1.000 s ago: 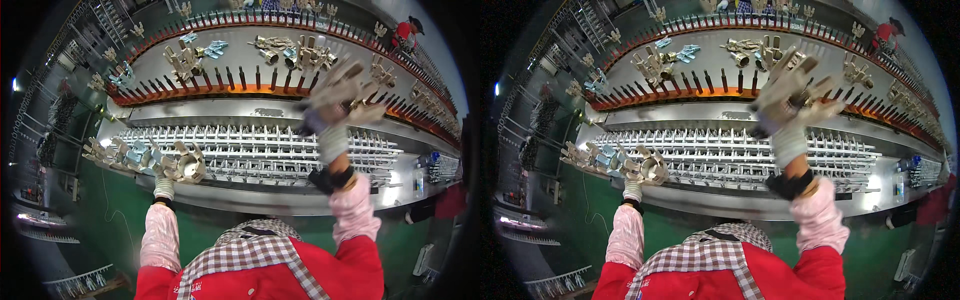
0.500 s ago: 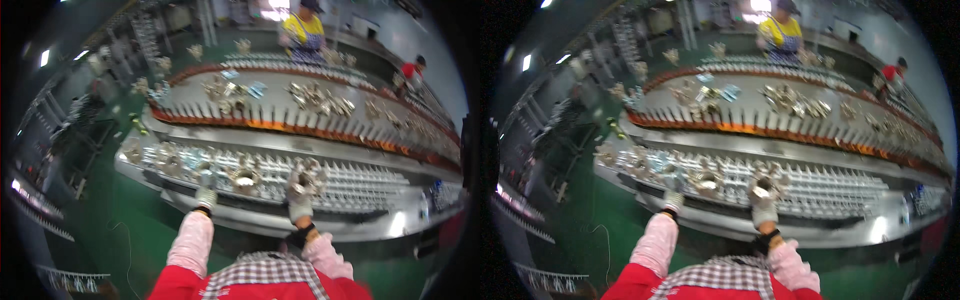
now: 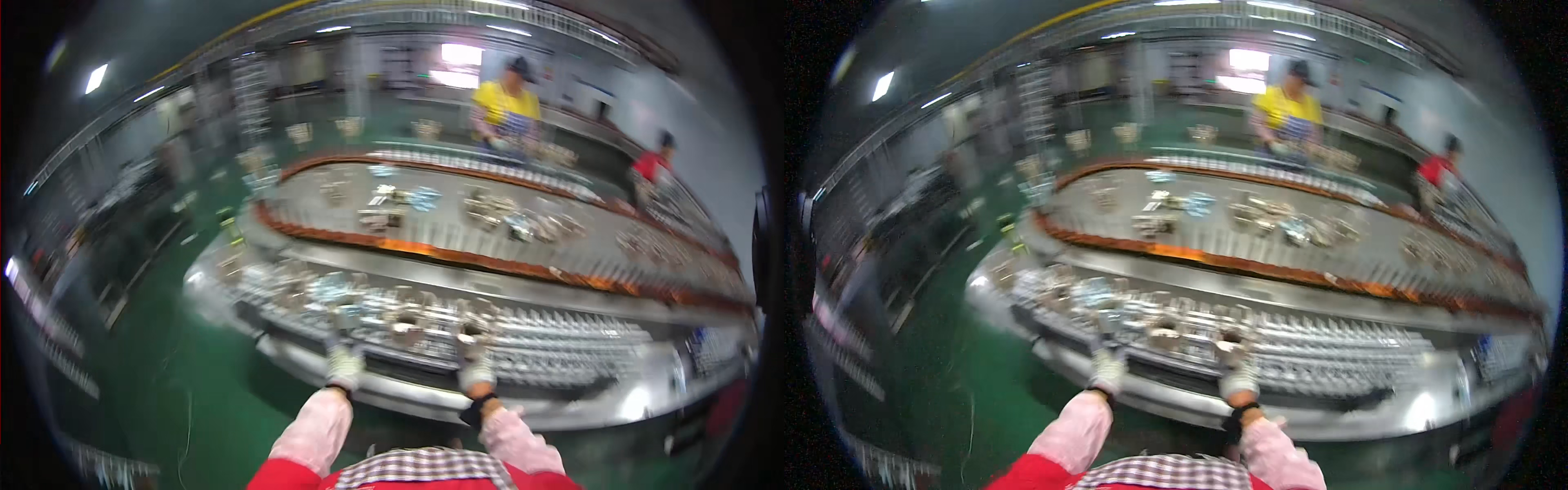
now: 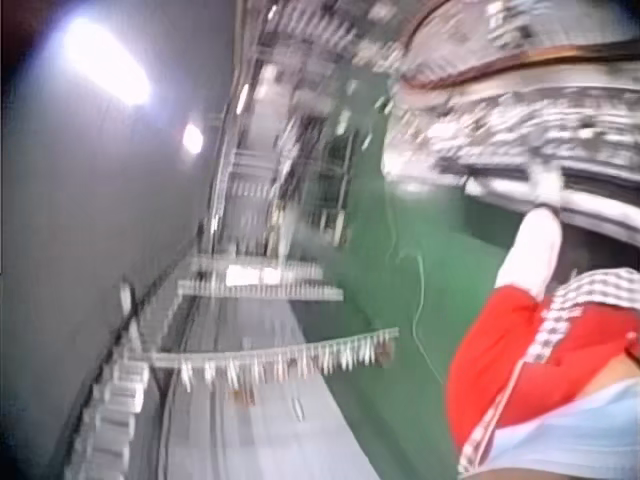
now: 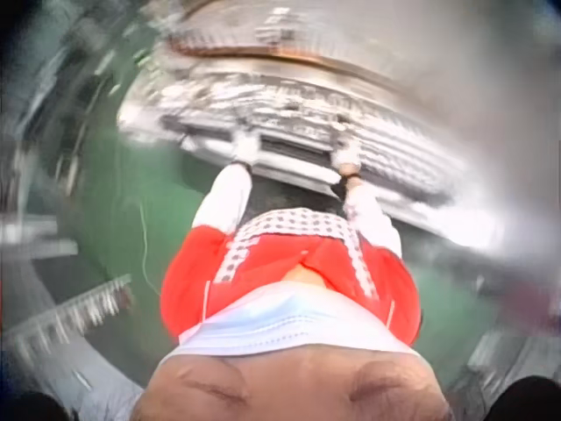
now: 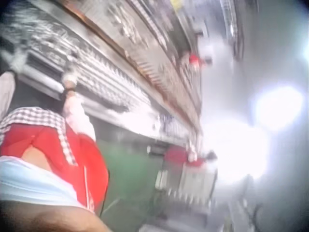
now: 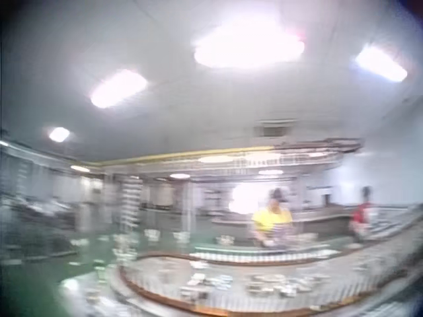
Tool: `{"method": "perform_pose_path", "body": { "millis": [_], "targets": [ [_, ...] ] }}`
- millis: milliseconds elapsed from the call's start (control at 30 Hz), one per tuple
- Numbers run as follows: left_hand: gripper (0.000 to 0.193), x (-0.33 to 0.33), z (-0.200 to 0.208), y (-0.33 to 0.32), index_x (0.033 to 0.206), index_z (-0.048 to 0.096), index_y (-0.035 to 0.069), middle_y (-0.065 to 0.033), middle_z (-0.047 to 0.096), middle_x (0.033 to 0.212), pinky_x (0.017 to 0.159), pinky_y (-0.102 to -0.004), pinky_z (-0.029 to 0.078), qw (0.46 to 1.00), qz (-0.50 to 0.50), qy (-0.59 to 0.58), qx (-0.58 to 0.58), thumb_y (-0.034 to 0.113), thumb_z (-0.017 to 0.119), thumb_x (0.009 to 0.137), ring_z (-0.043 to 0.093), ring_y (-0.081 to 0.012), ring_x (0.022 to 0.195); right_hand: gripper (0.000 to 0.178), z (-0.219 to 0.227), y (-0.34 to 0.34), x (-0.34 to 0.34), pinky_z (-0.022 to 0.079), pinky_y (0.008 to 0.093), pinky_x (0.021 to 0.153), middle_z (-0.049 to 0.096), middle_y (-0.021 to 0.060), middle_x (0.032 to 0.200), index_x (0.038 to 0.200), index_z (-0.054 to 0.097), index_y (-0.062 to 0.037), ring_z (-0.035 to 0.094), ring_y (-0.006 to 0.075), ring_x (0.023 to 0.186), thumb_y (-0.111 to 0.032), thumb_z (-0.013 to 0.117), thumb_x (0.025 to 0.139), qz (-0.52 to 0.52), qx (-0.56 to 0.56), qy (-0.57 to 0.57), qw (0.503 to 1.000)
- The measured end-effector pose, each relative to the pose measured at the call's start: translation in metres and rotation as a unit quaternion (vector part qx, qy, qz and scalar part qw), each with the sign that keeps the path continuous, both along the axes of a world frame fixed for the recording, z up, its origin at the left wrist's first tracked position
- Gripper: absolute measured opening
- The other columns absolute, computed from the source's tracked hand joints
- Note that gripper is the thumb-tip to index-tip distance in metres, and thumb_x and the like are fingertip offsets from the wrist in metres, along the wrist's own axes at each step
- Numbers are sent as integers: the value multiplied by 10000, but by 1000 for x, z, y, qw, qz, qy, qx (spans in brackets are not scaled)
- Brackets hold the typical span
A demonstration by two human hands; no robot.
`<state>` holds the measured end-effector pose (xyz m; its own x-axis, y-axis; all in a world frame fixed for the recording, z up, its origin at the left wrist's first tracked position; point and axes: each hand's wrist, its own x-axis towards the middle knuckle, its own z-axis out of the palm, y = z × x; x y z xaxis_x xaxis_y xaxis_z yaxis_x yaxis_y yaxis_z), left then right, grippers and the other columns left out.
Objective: Placing plastic parts onto an industrial machine track and hanging finished parts on a conveyor line.
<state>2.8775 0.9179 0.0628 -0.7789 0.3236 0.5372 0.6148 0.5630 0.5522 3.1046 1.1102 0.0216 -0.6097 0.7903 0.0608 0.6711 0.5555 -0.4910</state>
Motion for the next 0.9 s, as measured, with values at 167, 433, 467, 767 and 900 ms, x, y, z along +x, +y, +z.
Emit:
{"method": "perform_pose_path", "body": {
  "millis": [167,433,467,767,900],
  "targets": [
    [385,97,-14,30,1235,425,3,-133,511,1167,961,-347,356,905,-319,-251,128,173,526,905,478,-229,1088,272,14,12,4,475,433,775,619,220,963,1003,608,-30,588,373,923,-215,503,834,-18,-145,57,988],
    [410,169,-23,107,1255,396,9,-130,501,1110,889,-355,387,937,-308,-118,111,150,510,887,486,-235,999,419,72,74,107,456,356,836,595,180,1110,1237,514,-81,589,267,989,-303,517,881,366,-301,198,858],
    [395,175,-33,116,1246,401,5,-124,513,1082,874,-337,388,934,-310,-126,127,161,505,898,494,-224,961,417,80,100,129,453,330,857,600,168,1107,1224,527,-90,582,247,1002,-329,522,882,345,-193,216,893],
    [381,213,-61,174,1209,509,41,-157,493,1276,990,-383,302,982,-148,-79,-84,286,499,918,413,-322,1187,461,83,448,327,407,341,912,567,200,1168,1209,493,-8,549,314,1067,-220,594,812,-268,-86,330,901],
    [397,242,-51,186,1209,503,44,-165,512,1213,936,-396,329,971,-128,-147,-138,323,461,929,436,-314,1097,614,54,545,346,399,359,933,516,232,1228,1296,411,-16,511,362,1122,-298,608,787,-293,-110,286,906]
  ]
}}
